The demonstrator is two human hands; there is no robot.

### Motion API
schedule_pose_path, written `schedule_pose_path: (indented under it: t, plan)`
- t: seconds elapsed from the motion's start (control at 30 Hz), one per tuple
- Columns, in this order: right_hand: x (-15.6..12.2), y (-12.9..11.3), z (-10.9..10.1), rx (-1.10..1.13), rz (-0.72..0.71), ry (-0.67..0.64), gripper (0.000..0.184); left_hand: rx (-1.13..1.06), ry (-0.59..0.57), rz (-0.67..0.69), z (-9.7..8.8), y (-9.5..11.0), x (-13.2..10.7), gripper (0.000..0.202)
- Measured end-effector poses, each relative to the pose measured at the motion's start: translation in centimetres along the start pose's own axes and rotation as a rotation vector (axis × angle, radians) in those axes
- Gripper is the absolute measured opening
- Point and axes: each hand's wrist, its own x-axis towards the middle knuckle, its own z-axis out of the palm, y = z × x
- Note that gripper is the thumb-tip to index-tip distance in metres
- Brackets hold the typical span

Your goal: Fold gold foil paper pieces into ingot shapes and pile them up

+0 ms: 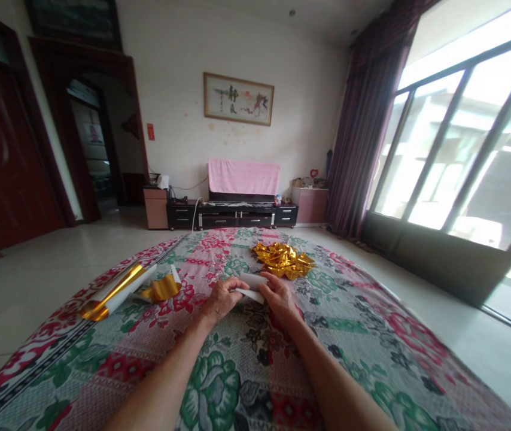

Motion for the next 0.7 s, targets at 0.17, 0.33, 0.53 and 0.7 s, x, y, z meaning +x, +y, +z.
schedule_pose_path:
  t: [0.17,0.33,0.53,0.7]
  plan:
    - [-0.1,-0.1,0.2,0.075,0.018,-0.039,0.039,-0.093,0.003,-0.066,0.3,-0.1,0.1,0.021]
    - [-0.1,-0.1,0.3,0.065,0.022,-0.066,0.038,-0.198,0.034,-0.066,0.7,-0.1,0.2,0.022]
    - [-0.3,-0.2,0.1,0.035,0.008,-0.04,0.048,-0.182,0.028,-0.077,0.6,-0.3,0.3,0.024]
    - [-0.8,-1.4,-0.2,0.06,0.001,0.015,0.05,-0.18,0.094,-0.067,0.6,-1.0,0.6,0.031]
